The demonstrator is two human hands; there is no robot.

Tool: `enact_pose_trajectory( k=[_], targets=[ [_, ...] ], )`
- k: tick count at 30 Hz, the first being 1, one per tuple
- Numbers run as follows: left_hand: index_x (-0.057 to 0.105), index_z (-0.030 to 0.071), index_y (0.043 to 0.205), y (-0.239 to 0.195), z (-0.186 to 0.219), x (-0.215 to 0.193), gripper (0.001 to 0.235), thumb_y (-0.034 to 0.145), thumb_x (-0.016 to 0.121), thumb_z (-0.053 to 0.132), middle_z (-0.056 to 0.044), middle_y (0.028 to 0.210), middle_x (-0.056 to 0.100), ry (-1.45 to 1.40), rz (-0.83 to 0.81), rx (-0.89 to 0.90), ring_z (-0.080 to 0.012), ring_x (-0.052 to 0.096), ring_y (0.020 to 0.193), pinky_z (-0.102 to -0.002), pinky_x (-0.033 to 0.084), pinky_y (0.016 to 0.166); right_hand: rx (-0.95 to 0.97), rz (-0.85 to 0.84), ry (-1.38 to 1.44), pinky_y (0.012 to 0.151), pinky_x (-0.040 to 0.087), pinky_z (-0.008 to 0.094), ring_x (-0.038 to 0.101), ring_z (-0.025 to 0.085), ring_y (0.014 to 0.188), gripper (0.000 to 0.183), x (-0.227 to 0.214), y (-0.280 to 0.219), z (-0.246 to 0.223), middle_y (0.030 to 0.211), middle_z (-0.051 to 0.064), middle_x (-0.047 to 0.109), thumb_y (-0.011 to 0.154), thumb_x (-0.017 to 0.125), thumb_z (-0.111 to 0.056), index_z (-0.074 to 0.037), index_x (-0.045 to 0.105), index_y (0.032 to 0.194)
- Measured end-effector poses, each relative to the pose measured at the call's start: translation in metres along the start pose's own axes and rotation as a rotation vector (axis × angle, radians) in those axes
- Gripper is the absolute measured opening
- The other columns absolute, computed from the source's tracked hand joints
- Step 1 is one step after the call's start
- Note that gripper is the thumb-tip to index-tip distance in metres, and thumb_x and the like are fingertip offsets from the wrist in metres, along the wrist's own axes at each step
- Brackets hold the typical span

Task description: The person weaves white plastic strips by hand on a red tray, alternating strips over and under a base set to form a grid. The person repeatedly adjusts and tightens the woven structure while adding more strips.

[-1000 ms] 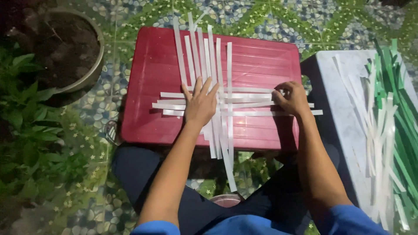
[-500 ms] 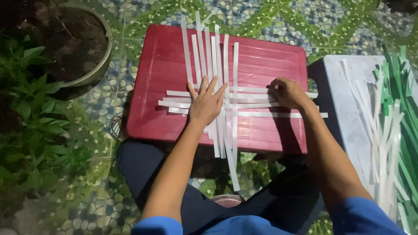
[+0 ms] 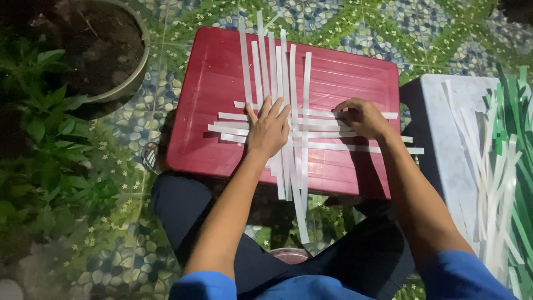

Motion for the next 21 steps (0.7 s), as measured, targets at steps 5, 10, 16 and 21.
enact_pose_trajectory(
  k=[5, 10, 16, 21],
  targets=[
    [0.054, 0.018, 0.118, -0.001, 0.0, -0.002, 0.038, 0.084, 0.039, 0.02, -0.007, 0.13, 0.047, -0.03, 0.019, -0.003, -0.0276, 0.032, 0.128, -0.068, 0.013, 0.097, 0.002, -0.026, 0.017, 0.084, 0.043, 0.042, 0.057, 0.035, 0.092, 0.026, 0.0, 0.008, 0.008, 0.093, 0.011, 0.062, 0.078, 0.058, -0.009, -0.02, 0.066, 0.099],
    [0.055, 0.019, 0.118, -0.001, 0.001, -0.003, 0.037, 0.084, 0.04, 0.02, -0.007, 0.129, 0.048, -0.003, 0.039, 0.007, -0.0273, 0.032, 0.128, -0.07, 0.01, 0.096, -0.007, -0.043, 0.005, 0.083, 0.043, 0.041, 0.057, 0.033, 0.091, 0.024, 0.002, 0.015, 0.013, 0.091, 0.011, 0.062, 0.078, 0.058, -0.012, -0.022, 0.066, 0.098],
    [0.054, 0.021, 0.119, -0.003, -0.002, 0.003, 0.038, 0.083, 0.041, 0.024, -0.005, 0.129, 0.048, 0.061, 0.06, 0.013, -0.0254, 0.031, 0.128, -0.073, 0.005, 0.094, -0.034, -0.06, -0.032, 0.083, 0.043, 0.043, 0.057, 0.036, 0.092, 0.024, 0.005, 0.02, 0.005, 0.092, 0.012, 0.061, 0.079, 0.056, -0.011, -0.021, 0.066, 0.098],
    [0.052, 0.022, 0.123, -0.002, -0.001, 0.0, 0.041, 0.083, 0.041, 0.026, -0.003, 0.134, 0.044, 0.072, -0.009, -0.001, -0.0255, 0.027, 0.129, -0.074, 0.007, 0.092, -0.027, -0.036, -0.056, 0.084, 0.044, 0.043, 0.057, 0.035, 0.092, 0.029, 0.015, 0.022, 0.014, 0.091, 0.011, 0.06, 0.078, 0.057, -0.01, -0.024, 0.065, 0.102]
  ],
)
Point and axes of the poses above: each hand's wrist, its own y-axis towards the middle knuckle, its own x-axis out of the palm, z = x × y, the point moved 3 cm from there along y, towards the middle knuckle
